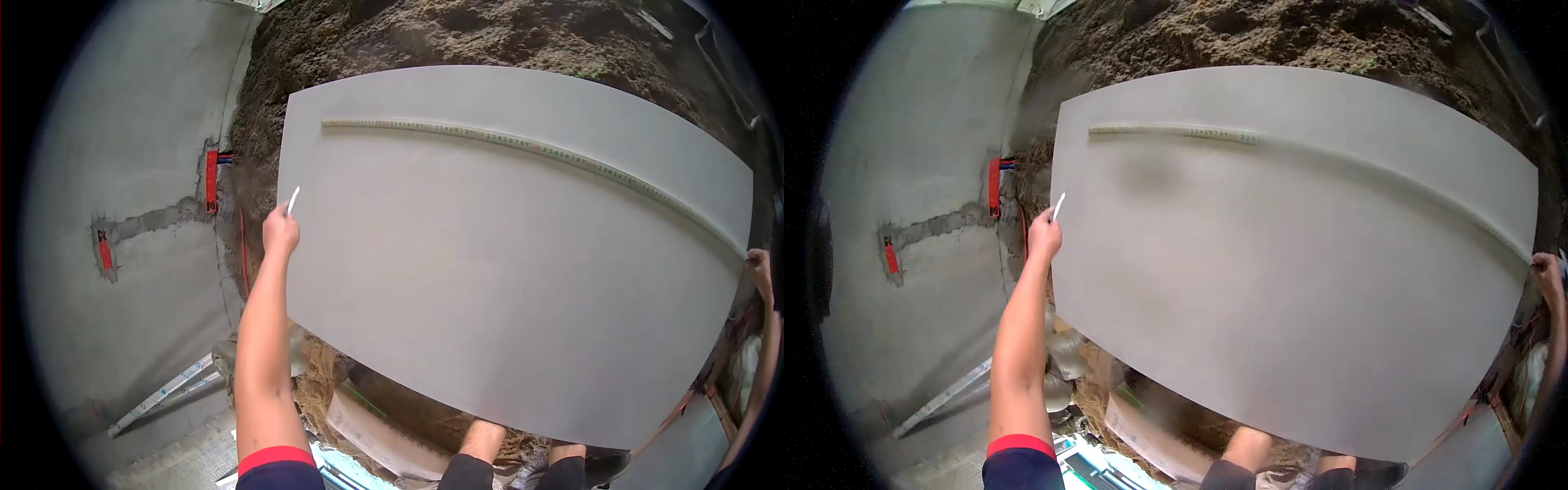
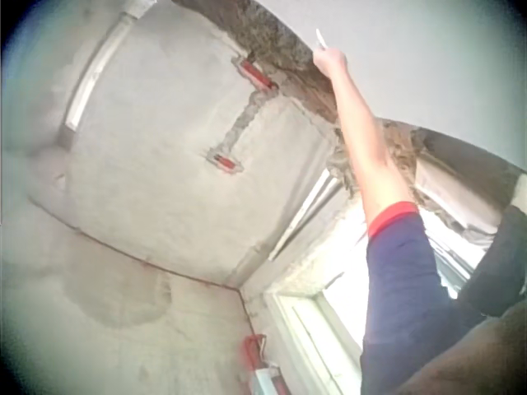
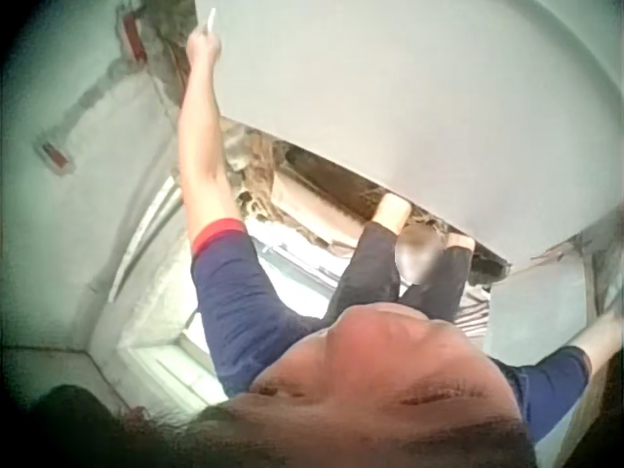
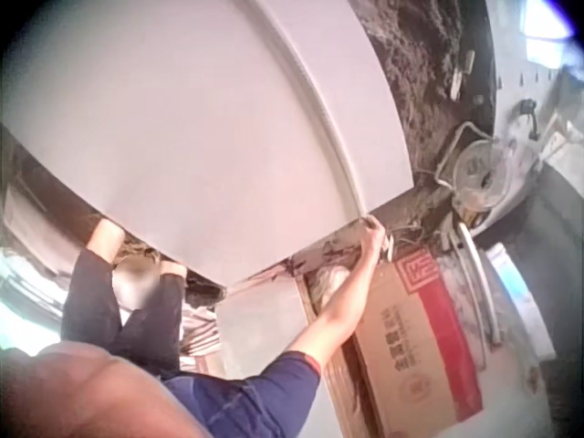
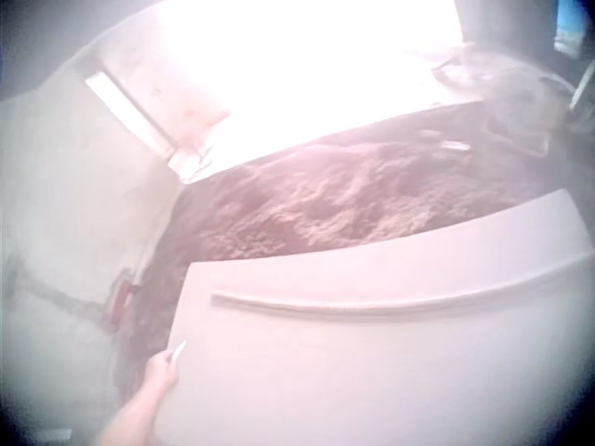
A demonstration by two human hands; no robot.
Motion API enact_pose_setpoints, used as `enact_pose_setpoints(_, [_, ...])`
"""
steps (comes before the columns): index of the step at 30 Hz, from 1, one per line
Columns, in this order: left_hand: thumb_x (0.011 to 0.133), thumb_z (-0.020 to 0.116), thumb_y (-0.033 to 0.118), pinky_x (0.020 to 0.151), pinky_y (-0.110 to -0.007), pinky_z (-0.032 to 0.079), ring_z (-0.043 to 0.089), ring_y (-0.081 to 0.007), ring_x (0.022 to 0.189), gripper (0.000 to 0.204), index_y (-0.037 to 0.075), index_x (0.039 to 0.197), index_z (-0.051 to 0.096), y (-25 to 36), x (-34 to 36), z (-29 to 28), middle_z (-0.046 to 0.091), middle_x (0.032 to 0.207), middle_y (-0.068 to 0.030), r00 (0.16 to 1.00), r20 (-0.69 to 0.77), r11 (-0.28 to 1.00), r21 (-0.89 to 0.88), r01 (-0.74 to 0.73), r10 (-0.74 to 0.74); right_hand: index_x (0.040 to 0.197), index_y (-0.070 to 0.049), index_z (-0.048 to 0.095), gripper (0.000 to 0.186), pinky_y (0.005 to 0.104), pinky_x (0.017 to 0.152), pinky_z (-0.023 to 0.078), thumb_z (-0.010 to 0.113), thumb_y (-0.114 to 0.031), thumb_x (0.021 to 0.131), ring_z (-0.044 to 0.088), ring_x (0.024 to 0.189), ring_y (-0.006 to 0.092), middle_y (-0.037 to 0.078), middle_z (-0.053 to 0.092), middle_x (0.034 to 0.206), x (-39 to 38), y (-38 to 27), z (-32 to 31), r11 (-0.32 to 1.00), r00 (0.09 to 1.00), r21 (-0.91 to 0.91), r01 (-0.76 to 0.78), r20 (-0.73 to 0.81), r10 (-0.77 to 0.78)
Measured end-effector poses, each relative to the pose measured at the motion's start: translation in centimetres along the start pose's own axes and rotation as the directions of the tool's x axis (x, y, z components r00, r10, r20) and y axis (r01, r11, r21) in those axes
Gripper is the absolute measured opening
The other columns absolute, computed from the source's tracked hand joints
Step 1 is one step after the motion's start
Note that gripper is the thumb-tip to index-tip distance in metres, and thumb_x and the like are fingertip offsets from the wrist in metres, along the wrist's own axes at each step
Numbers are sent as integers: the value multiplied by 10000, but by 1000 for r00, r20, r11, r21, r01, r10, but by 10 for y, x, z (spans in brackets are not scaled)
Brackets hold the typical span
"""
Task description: The person measures a large tile with a tape measure and marks it using a marker, then cuts the tile along the marked line using a handheld circular saw while holding the tile steady by hand.
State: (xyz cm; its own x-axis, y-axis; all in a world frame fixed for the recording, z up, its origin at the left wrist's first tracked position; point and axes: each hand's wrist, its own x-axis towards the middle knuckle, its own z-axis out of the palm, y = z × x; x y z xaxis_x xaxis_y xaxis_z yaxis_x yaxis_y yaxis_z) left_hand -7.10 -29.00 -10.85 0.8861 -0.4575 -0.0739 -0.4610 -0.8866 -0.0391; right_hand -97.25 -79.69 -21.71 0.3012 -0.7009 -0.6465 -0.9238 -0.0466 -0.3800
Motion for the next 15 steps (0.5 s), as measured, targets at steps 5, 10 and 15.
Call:
enact_pose_setpoints(5, [799, 477, 83, 877, -406, 471, 594, -355, 1042, 430, 81, 1213, 592, 35, 41, 6, 622, 1105, -218, 1000, -16, 999, 47, 0, 0, 980, 27, 678, 230, 272, 667, 508, 604, 73, 768, 626, 743, 163, 87, 676, 845, 10, 19, -4, 998, 999, 52, -36, -7, 37])
enact_pose_setpoints(10, [760, 489, 72, 888, -410, 471, 587, -370, 1051, 455, 56, 1203, 594, 58, 72, 17, 617, 1100, -240, 994, -4, 988, 109, -106, 107, 999, 39, 671, 278, 268, 692, 511, 577, 111, 748, 630, 770, 169, 99, 676, 870, 18, 37, -10, 992, 998, 108, -67, -8, 69])
enact_pose_setpoints(15, [768, 499, 70, 887, -398, 479, 600, -364, 1034, 463, 45, 1222, 586, 67, 102, 27, 629, 1085, -233, 984, -11, 968, 186, -170, 175, 1018, 51, 665, 327, 264, 717, 515, 550, 150, 728, 634, 796, 175, 111, 677, 896, 25, 57, -12, 944, 986, 285, -165, 43, 160])
